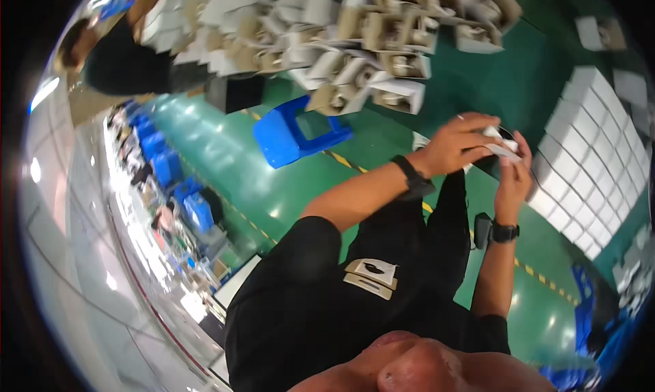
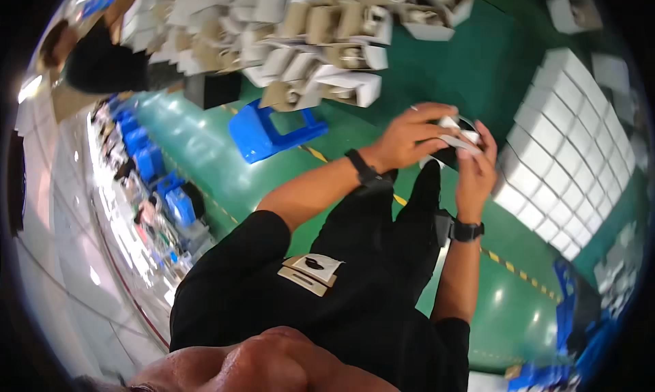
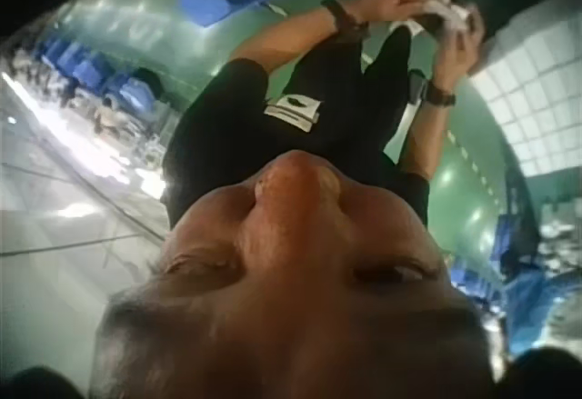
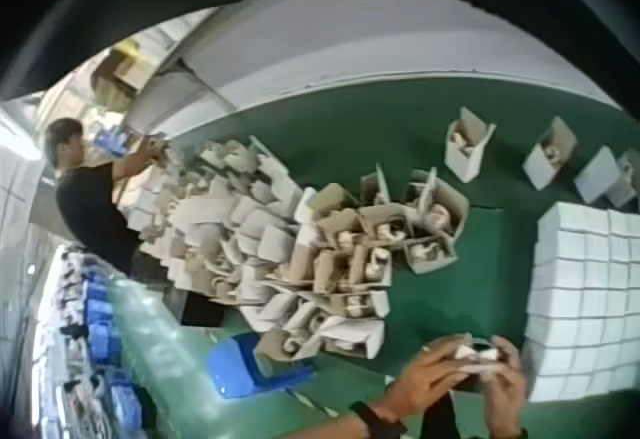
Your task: Fold small white cardboard boxes at a manual assembly station.
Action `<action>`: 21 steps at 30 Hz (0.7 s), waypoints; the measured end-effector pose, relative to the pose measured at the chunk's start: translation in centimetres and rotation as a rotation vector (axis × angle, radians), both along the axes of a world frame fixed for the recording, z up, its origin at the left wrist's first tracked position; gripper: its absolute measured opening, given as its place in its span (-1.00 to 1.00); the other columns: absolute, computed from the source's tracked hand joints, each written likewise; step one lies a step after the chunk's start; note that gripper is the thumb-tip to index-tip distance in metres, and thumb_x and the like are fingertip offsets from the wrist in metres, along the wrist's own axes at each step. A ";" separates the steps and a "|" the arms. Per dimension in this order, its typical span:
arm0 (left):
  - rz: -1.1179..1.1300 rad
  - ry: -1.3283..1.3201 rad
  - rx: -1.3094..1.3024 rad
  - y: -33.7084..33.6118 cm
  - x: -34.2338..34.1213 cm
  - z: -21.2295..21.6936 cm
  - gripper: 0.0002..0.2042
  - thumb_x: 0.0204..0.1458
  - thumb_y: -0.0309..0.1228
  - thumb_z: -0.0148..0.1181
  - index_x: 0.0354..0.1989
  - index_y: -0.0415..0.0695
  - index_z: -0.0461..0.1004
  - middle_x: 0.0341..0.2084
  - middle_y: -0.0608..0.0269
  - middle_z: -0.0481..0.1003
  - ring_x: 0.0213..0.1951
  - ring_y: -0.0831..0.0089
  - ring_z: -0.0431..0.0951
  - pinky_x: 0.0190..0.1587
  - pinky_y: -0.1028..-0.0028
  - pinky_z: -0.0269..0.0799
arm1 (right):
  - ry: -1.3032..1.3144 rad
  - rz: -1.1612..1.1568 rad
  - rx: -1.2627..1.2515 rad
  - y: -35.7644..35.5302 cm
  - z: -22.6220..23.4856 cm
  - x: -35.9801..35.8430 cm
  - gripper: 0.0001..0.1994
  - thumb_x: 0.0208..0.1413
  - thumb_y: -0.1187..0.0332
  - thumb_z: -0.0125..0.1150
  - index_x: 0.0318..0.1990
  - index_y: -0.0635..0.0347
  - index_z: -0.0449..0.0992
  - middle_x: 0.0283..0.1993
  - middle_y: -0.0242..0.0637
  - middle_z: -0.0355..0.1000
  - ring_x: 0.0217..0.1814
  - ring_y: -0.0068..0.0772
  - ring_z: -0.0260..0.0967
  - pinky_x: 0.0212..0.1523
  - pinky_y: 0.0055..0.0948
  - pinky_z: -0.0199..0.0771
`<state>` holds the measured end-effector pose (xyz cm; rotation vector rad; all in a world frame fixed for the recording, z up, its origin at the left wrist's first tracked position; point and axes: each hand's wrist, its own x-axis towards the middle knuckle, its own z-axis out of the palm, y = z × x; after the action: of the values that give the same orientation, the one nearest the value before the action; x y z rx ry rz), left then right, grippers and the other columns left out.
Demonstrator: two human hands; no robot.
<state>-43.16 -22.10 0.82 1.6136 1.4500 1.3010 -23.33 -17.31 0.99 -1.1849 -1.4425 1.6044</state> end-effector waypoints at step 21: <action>0.094 -0.425 -0.414 -1.4 0.4 3.2 -0.63 0.33 -0.43 0.14 0.29 -0.12 0.42 0.29 0.07 0.38 0.30 0.21 0.43 0.12 0.28 0.57 | -0.440 0.196 0.460 1.4 4.2 -1.0 -0.70 0.25 0.47 0.33 0.12 0.23 0.59 0.16 -0.13 0.47 0.07 -0.22 0.51 -0.11 -0.38 0.60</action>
<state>-42.71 -23.54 4.02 0.9453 1.4181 1.2033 -24.35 -15.90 5.16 -1.1862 -2.1262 1.0675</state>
